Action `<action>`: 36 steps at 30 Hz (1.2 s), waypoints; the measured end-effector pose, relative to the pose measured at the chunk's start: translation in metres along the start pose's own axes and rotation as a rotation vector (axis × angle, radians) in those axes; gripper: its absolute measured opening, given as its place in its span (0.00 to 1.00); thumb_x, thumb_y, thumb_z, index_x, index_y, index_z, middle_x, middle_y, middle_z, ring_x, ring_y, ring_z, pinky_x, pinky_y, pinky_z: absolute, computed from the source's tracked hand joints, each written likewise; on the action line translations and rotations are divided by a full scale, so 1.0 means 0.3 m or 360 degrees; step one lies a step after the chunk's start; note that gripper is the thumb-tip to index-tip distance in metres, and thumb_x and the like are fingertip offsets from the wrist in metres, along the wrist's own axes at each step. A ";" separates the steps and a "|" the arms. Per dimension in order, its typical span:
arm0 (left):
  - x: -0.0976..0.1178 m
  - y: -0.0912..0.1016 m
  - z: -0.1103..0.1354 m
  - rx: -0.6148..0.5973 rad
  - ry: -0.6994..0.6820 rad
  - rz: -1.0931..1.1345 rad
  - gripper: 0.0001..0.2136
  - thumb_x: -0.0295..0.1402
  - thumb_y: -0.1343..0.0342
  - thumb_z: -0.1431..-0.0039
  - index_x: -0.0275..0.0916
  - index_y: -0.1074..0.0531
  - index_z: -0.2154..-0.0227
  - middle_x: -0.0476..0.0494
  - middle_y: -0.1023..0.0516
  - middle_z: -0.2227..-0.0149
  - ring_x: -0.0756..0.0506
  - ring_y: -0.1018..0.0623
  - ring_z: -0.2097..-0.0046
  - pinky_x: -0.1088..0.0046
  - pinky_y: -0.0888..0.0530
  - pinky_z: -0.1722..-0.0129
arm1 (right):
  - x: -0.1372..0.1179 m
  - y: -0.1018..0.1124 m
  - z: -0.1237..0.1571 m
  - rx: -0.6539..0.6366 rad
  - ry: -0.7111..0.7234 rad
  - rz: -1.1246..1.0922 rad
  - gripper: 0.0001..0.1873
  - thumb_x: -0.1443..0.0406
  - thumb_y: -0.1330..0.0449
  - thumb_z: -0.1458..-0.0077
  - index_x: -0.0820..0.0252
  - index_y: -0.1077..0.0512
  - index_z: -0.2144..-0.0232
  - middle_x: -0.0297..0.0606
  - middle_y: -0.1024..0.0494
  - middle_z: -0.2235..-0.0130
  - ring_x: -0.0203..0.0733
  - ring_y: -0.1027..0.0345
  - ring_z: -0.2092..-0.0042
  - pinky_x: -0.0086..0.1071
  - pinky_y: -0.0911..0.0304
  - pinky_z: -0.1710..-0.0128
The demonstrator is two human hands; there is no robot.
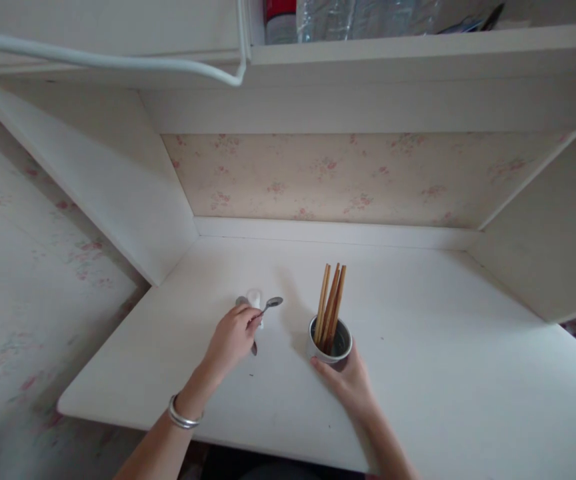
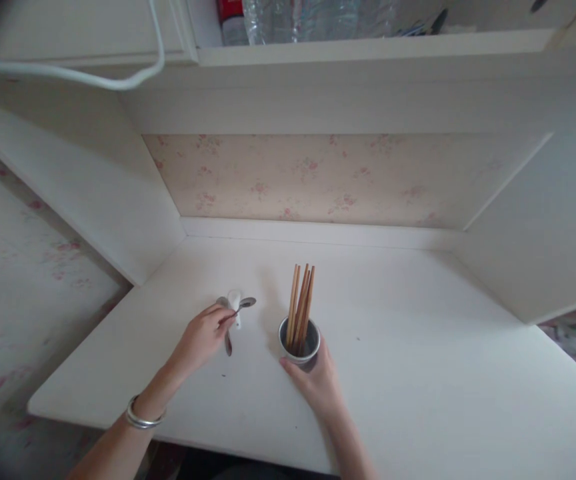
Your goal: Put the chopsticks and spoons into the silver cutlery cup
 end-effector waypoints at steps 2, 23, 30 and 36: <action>0.048 0.054 -0.001 0.0095 0.0046 0.0236 0.09 0.35 0.48 0.37 0.39 0.23 0.66 0.46 0.22 0.66 0.48 0.23 0.65 0.73 0.28 0.62 | -0.002 0.000 0.000 -0.0006 -0.0019 0.0097 0.42 0.53 0.30 0.55 0.52 0.39 0.40 0.43 0.25 0.45 0.58 0.31 0.45 0.54 0.36 0.45; 0.294 -0.114 -0.115 0.0155 0.0124 0.1098 0.10 0.38 0.43 0.40 0.37 0.23 0.66 0.45 0.20 0.66 0.48 0.21 0.64 0.74 0.26 0.61 | -0.032 -0.008 0.006 0.0031 -0.0024 0.0305 0.44 0.53 0.30 0.55 0.52 0.42 0.39 0.45 0.28 0.43 0.60 0.33 0.43 0.54 0.36 0.45; 0.269 -0.216 -0.066 0.0081 0.0043 0.0949 0.08 0.35 0.45 0.39 0.37 0.24 0.64 0.43 0.22 0.61 0.47 0.22 0.61 0.73 0.25 0.61 | -0.030 -0.012 0.002 0.0009 0.0002 0.0273 0.43 0.56 0.31 0.54 0.52 0.43 0.38 0.44 0.30 0.41 0.58 0.35 0.41 0.54 0.38 0.43; 0.268 -0.227 -0.061 0.0029 0.0085 0.1022 0.09 0.36 0.45 0.39 0.38 0.24 0.61 0.43 0.23 0.59 0.47 0.22 0.60 0.72 0.25 0.60 | -0.031 -0.009 0.000 -0.0011 0.0040 0.0223 0.43 0.57 0.31 0.53 0.50 0.43 0.38 0.44 0.30 0.41 0.58 0.35 0.41 0.54 0.37 0.43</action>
Point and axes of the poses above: each hand's wrist, its own z-axis away from the middle knuckle, its own y-axis out of the back of the hand, x = y × z, the point moved 1 cm from there along -z, towards the middle knuckle
